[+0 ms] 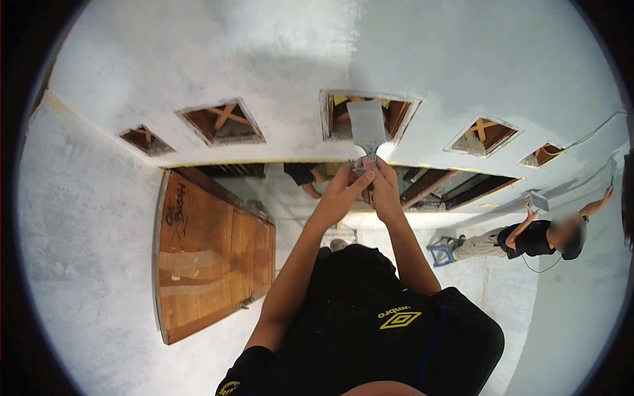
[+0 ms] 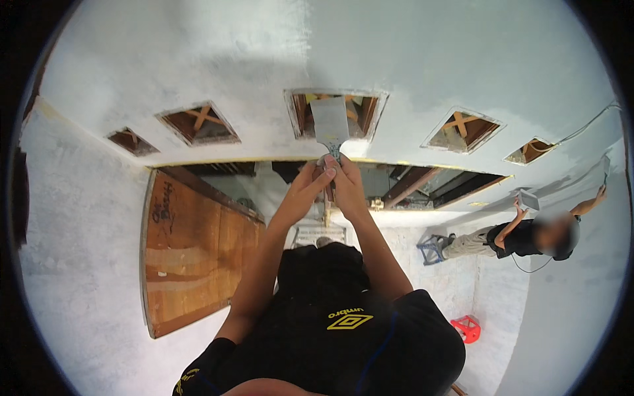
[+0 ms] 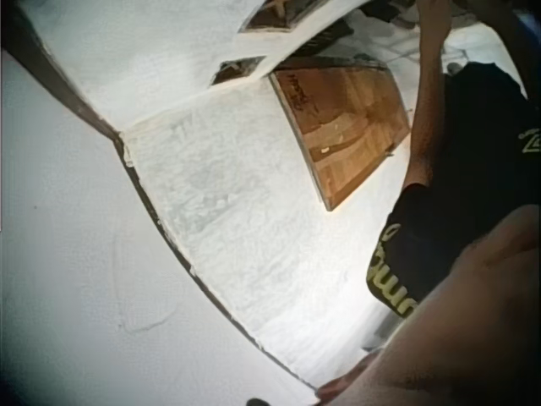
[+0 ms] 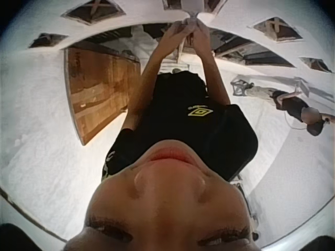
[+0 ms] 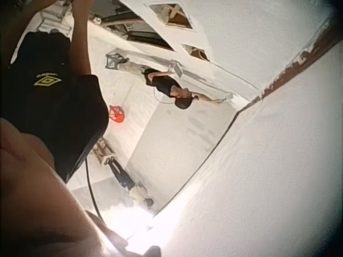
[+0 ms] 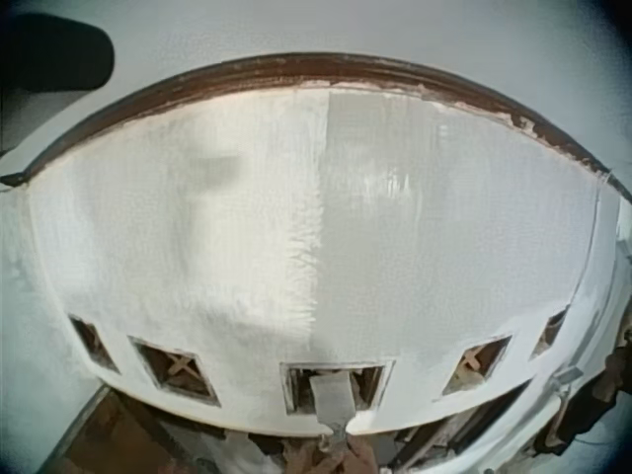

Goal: Plastering a ceiling using a putty knife and a container of compound.

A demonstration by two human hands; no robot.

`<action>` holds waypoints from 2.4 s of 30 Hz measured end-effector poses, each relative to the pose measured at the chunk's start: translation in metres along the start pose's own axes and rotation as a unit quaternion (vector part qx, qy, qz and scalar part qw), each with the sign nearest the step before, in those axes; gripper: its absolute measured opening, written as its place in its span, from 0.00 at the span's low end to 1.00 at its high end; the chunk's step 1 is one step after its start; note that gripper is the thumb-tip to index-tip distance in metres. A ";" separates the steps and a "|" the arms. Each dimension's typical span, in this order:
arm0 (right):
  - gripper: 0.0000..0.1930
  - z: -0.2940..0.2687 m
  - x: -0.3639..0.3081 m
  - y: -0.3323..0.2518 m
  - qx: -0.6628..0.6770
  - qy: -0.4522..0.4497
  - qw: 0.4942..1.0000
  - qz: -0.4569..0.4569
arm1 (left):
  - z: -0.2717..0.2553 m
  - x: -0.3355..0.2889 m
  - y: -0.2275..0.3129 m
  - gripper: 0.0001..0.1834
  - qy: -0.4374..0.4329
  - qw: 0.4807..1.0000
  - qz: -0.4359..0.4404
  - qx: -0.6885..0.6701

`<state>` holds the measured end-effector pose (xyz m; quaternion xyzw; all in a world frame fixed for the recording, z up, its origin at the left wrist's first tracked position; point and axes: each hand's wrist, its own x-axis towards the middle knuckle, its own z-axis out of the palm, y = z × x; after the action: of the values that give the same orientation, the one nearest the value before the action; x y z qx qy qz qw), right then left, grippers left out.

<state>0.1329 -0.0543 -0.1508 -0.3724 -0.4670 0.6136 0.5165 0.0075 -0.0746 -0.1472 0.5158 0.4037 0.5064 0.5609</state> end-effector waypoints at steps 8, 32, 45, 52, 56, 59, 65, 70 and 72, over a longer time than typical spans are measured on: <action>0.15 0.011 -0.026 0.030 0.023 0.037 0.996 0.073 | -0.022 -0.028 0.005 0.31 -0.068 0.970 -0.083 0.220; 0.16 0.148 -0.043 0.067 -0.302 -0.708 0.636 0.057 | -0.014 -0.432 0.166 0.28 0.502 0.811 0.039 0.299; 0.07 0.209 -0.209 0.078 -0.333 -0.868 0.134 -0.344 | 0.070 -0.547 -0.013 0.17 0.676 0.609 -0.375 0.177; 0.06 0.198 -0.227 0.079 -0.321 -0.837 0.154 -0.415 | 0.100 -0.557 -0.095 0.18 0.651 0.650 -0.388 0.053; 0.07 0.188 -0.240 0.080 -0.360 -0.818 0.157 -0.421 | 0.094 -0.552 -0.098 0.18 0.657 0.640 -0.397 -0.031; 0.07 0.189 -0.236 0.078 -0.381 -0.823 0.140 -0.398 | 0.096 -0.553 -0.105 0.17 0.656 0.643 -0.394 -0.036; 0.05 0.189 -0.234 0.077 -0.404 -0.811 0.156 -0.392 | 0.093 -0.563 -0.106 0.16 0.625 0.672 -0.396 -0.015; 0.06 0.187 -0.229 0.082 -0.405 -0.805 0.198 -0.386 | 0.088 -0.560 -0.098 0.15 0.625 0.670 -0.400 -0.022; 0.07 0.189 -0.229 0.084 -0.414 -0.812 0.185 -0.369 | 0.086 -0.562 -0.098 0.14 0.630 0.667 -0.397 -0.033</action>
<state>-0.0255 -0.3169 -0.1829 0.3875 -0.8967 0.0319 -0.2113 0.0159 -0.6379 -0.2708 -0.1536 0.8105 0.4530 0.3380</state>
